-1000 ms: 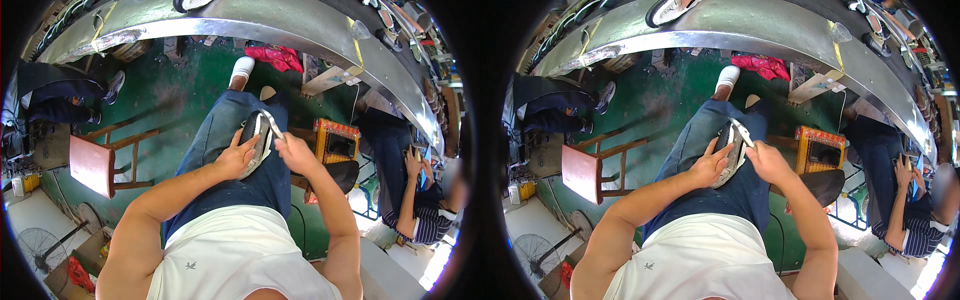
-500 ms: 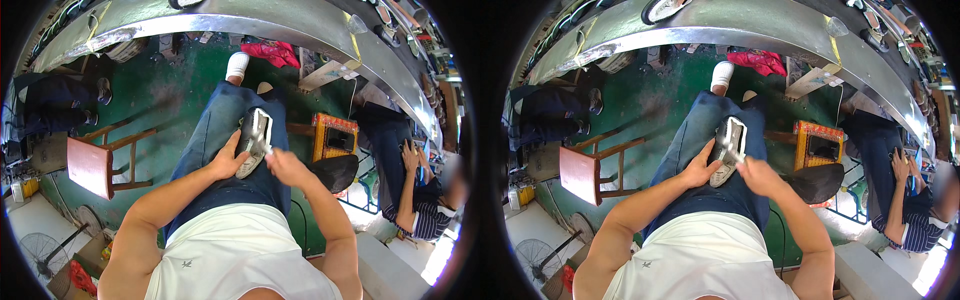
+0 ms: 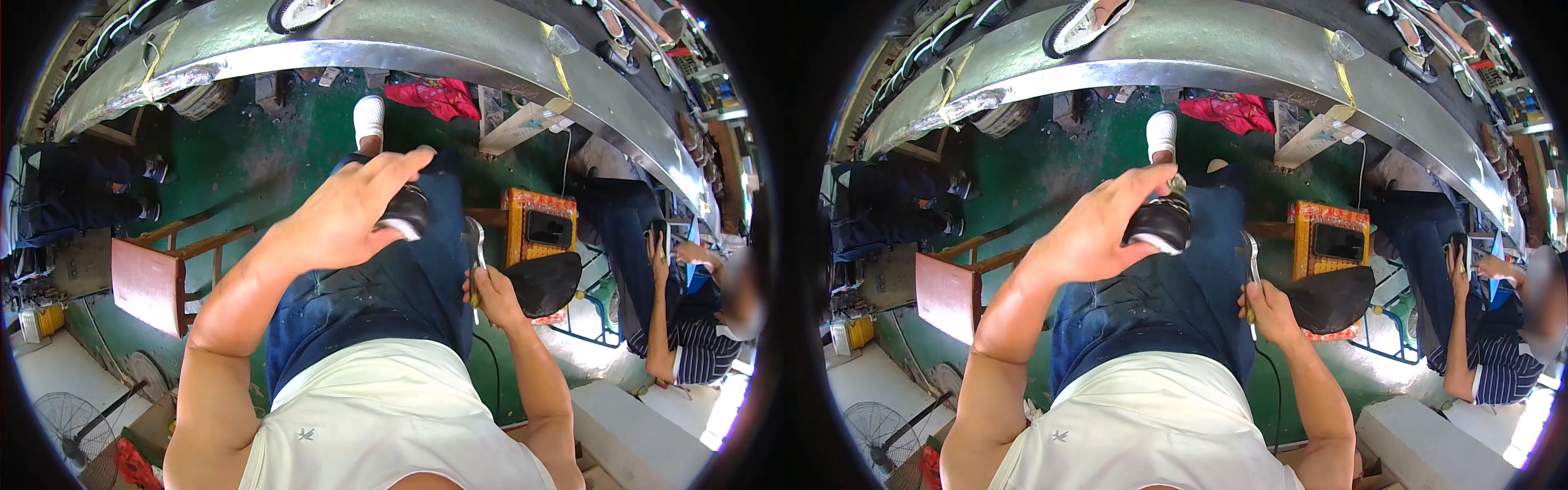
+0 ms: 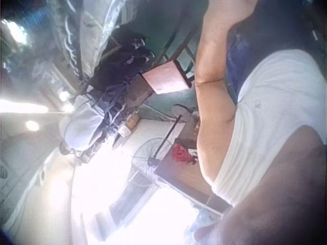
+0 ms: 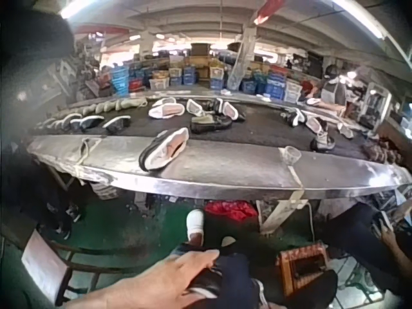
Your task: Manually pulling plastic lasts out of shoes and trimming excess material with a small tool.
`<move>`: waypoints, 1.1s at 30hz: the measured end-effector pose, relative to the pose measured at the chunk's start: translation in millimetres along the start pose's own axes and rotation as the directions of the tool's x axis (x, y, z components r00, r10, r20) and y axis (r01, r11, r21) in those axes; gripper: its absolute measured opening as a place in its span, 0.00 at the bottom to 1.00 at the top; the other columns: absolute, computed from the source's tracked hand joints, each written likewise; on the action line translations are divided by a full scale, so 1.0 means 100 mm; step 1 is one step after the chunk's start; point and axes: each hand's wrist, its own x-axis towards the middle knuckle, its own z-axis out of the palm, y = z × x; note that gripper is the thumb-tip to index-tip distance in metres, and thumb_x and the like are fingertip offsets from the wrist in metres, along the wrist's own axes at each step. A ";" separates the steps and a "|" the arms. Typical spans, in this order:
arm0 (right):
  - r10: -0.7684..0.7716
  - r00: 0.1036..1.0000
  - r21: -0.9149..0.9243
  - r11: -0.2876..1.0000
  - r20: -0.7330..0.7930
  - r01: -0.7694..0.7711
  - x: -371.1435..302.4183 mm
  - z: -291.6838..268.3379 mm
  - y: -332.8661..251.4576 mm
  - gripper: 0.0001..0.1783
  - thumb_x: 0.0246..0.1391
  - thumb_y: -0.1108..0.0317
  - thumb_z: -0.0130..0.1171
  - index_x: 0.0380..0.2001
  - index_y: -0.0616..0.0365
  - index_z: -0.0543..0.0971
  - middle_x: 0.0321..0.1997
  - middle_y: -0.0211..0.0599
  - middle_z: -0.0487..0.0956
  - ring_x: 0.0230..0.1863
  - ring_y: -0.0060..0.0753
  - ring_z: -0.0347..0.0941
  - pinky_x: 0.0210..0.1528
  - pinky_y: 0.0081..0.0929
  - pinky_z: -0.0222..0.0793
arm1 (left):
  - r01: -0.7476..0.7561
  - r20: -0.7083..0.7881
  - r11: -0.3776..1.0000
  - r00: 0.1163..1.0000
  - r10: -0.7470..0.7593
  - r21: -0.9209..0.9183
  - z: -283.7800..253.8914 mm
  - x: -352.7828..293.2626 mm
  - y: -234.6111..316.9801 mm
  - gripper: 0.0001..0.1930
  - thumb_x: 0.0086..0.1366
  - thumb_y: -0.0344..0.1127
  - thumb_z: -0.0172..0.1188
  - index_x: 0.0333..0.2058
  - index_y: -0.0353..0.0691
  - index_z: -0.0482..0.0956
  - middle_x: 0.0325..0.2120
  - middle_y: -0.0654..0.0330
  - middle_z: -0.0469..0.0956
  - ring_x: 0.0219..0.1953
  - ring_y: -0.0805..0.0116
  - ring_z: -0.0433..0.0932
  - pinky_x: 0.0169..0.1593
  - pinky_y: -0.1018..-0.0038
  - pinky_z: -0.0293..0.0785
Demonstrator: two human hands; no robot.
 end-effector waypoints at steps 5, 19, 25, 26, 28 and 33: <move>-0.074 0.996 -0.172 0.982 0.045 0.080 -0.09 0.02 -0.06 0.14 0.65 0.61 0.58 0.42 0.64 0.77 0.31 0.34 0.79 0.30 0.23 0.77 0.34 0.26 0.72 | 0.394 0.156 0.700 0.911 -0.381 -0.595 0.48 0.30 -0.17 0.43 0.56 0.32 0.73 0.66 0.33 0.59 0.42 0.52 0.78 0.43 0.62 0.78 0.47 0.68 0.76; -0.037 0.907 -0.728 0.583 0.419 0.361 -0.25 0.28 -0.90 0.20 0.62 0.64 0.57 0.49 0.71 0.73 0.46 0.63 0.79 0.53 0.65 0.74 0.56 0.50 0.70 | 0.684 0.478 0.376 0.716 -0.508 -0.625 1.67 -1.20 -0.03 0.35 0.80 0.53 0.34 0.73 0.32 0.47 0.72 0.45 0.55 0.74 0.57 0.54 0.74 0.71 0.48; -0.088 0.922 -0.756 0.547 0.376 0.360 -0.07 0.46 -0.72 0.16 0.62 0.63 0.58 0.46 0.65 0.76 0.40 0.58 0.81 0.46 0.62 0.78 0.50 0.52 0.72 | 0.504 0.532 -0.201 0.693 -0.486 -0.840 1.80 -1.17 -0.03 0.39 0.79 0.59 0.36 0.75 0.37 0.41 0.72 0.48 0.55 0.73 0.61 0.55 0.73 0.70 0.53; -0.085 0.923 -0.756 0.547 0.376 0.358 -0.08 0.51 -0.57 0.16 0.62 0.63 0.58 0.46 0.65 0.76 0.40 0.58 0.81 0.46 0.62 0.78 0.50 0.52 0.72 | 0.531 0.568 -0.232 0.654 -0.500 -0.815 1.73 -1.11 -0.02 0.39 0.78 0.58 0.41 0.76 0.41 0.40 0.71 0.51 0.57 0.71 0.64 0.57 0.71 0.72 0.56; -0.178 0.961 -0.658 0.701 0.212 0.275 -0.10 0.64 -0.38 0.17 0.62 0.63 0.58 0.48 0.64 0.76 0.41 0.58 0.81 0.47 0.61 0.78 0.50 0.52 0.72 | 0.543 0.570 -0.218 0.646 -0.508 -0.810 1.72 -1.04 -0.04 0.39 0.78 0.56 0.44 0.76 0.43 0.41 0.71 0.51 0.58 0.71 0.63 0.59 0.70 0.72 0.57; -0.172 0.958 -0.715 0.638 0.230 0.286 -0.16 0.50 -0.46 0.19 0.62 0.63 0.58 0.50 0.65 0.75 0.44 0.57 0.80 0.47 0.61 0.77 0.50 0.52 0.72 | 0.590 0.391 0.153 0.684 -0.615 -0.793 1.93 -1.09 -0.03 0.36 0.76 0.46 0.53 0.75 0.43 0.48 0.69 0.49 0.63 0.68 0.64 0.62 0.69 0.72 0.58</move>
